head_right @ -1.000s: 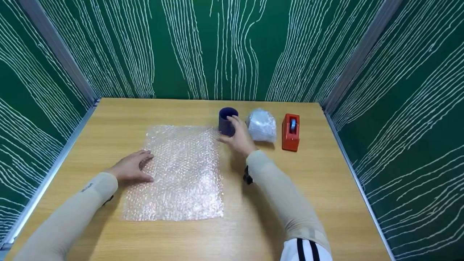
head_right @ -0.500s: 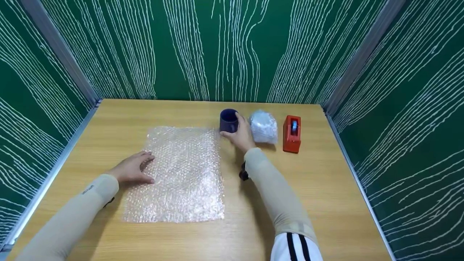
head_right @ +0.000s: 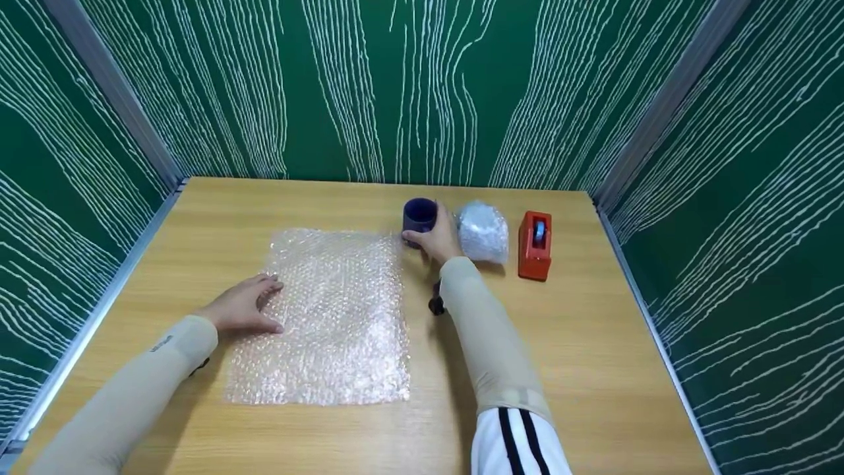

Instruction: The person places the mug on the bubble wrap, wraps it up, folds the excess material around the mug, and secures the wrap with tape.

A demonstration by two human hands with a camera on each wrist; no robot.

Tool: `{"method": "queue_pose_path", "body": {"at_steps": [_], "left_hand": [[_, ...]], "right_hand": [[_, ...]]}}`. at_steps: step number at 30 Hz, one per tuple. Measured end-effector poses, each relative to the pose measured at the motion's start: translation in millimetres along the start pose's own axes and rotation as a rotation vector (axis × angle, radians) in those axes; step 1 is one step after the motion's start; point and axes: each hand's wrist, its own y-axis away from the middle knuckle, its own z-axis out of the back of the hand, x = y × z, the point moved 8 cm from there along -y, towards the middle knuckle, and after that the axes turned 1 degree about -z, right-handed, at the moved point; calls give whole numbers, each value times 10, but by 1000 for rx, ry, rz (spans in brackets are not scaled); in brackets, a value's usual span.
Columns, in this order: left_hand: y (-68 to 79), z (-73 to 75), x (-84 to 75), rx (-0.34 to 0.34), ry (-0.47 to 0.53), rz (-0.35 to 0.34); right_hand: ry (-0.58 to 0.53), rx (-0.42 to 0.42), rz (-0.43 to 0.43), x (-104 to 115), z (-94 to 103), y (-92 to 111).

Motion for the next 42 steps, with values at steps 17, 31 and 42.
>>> {"method": "queue_pose_path", "body": {"at_steps": [17,31,42], "left_hand": [[-30,-38,68,4,1,-4],[-48,-31,69,-1,-6,-13],[-36,-43,84,12,3,2]], "right_hand": [[22,-17,1,-51,-84,-208],[-53,-15,-77,-125,-114,-281],[-177,-101,-94,-121,-75,-202]]}}
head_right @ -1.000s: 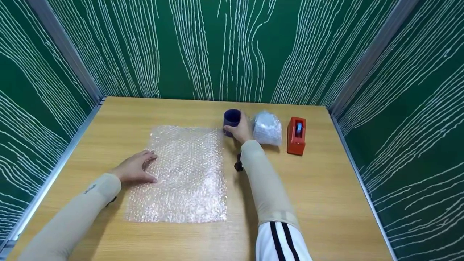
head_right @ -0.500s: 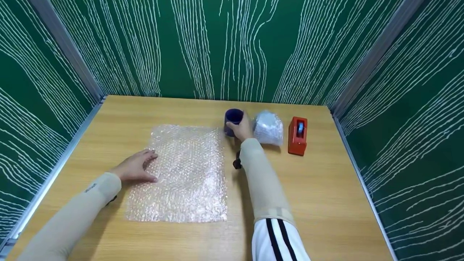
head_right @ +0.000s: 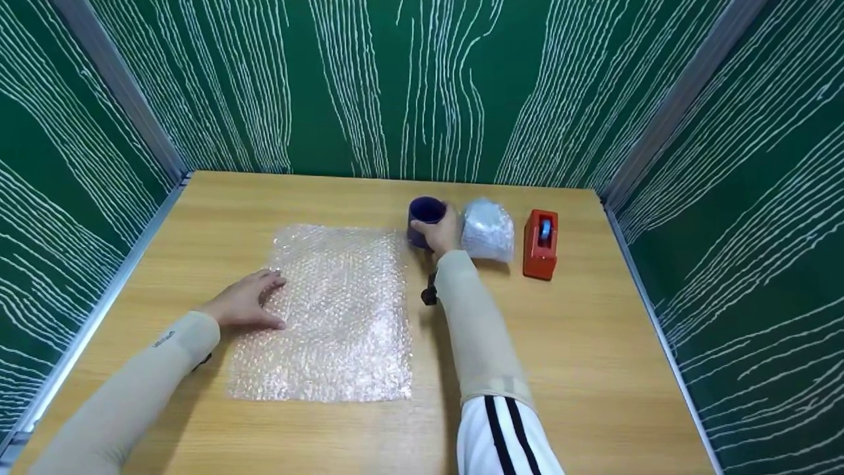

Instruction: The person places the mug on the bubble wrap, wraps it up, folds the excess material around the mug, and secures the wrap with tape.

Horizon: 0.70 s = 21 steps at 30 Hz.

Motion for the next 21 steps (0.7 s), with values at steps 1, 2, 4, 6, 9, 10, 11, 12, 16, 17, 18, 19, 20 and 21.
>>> {"method": "queue_pose_path", "body": {"at_steps": [1,2,4,6,9,10,11,12,16,17,18,19,20,21], "left_hand": [[4,-2,-2,3,1,-1],[8,-6,-2,9,2,0],[12,-18,-3,20,8,2],[19,-26,-9,29,13,2],[26,-14,-22,21,11,-3],[28,-7,-27,18,12,-5],[31,0,-31,15,14,-6],[34,7,-34,12,16,-6],[32,15,-24,14,17,3],[30,15,-19,12,15,3],[28,14,-15,11,14,2],[25,12,-11,10,13,1],[21,9,-8,9,13,0],[18,6,-4,8,14,-1]], "right_hand": [[0,-2,15,7,2,13],[-1,-3,28,10,3,25],[5,-5,55,18,6,50],[15,-6,70,23,10,73],[13,-7,69,43,22,105],[8,-8,68,58,27,115],[0,-7,68,77,31,127],[-12,-7,69,98,35,140],[-45,20,69,181,24,214],[-42,32,70,204,17,236],[-36,43,75,227,9,260],[-25,58,82,251,-2,288],[-14,73,94,278,-14,316],[2,88,107,302,-26,344]]}}
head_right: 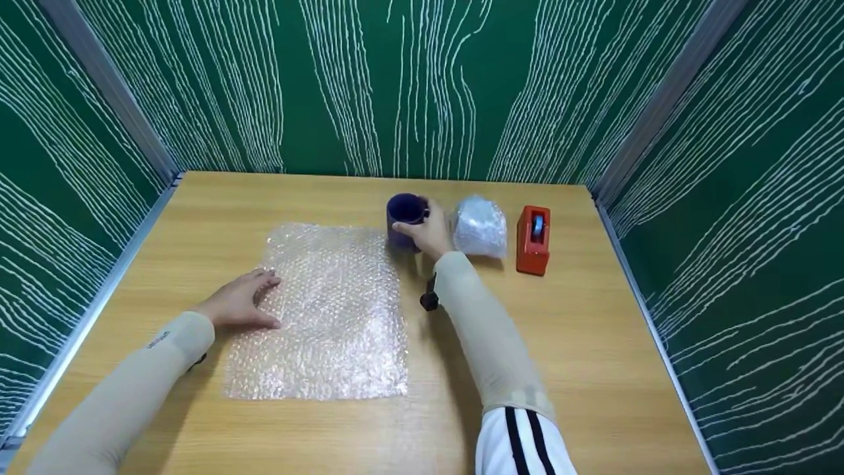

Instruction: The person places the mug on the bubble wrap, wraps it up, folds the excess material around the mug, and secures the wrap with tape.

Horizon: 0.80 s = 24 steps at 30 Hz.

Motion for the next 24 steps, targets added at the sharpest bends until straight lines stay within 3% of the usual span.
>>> {"method": "queue_pose_path", "body": {"at_steps": [7,24], "left_hand": [[2,-6,9,7,2,12],[-5,-13,-1,-3,-4,-10]], "right_hand": [[30,116,107,170,-167,159],[-11,294,245,344,-721,451]]}}
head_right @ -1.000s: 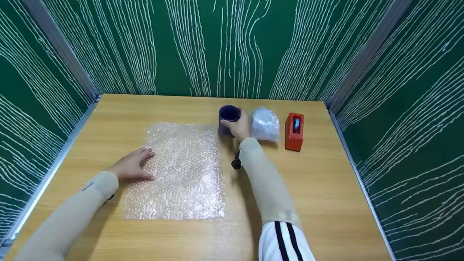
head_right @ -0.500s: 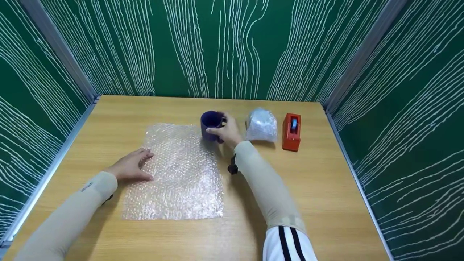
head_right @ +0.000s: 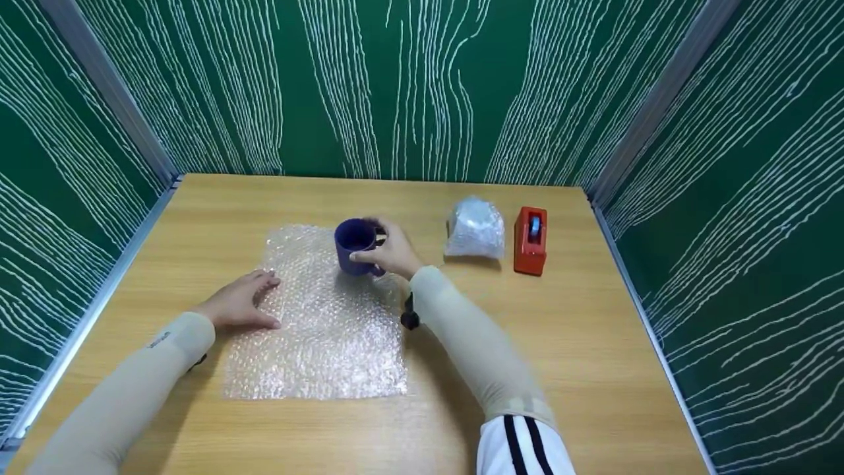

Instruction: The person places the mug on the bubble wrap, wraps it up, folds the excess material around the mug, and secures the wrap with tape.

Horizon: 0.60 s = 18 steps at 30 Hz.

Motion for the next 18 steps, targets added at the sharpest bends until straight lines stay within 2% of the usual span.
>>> {"method": "queue_pose_path", "body": {"at_steps": [10,18], "left_hand": [[11,14,-44,-21,-3,-28],[23,23,-45,-19,-4,-30]], "right_hand": [[14,149,40,23,-349,61],[2,230,75,29,-578,126]]}}
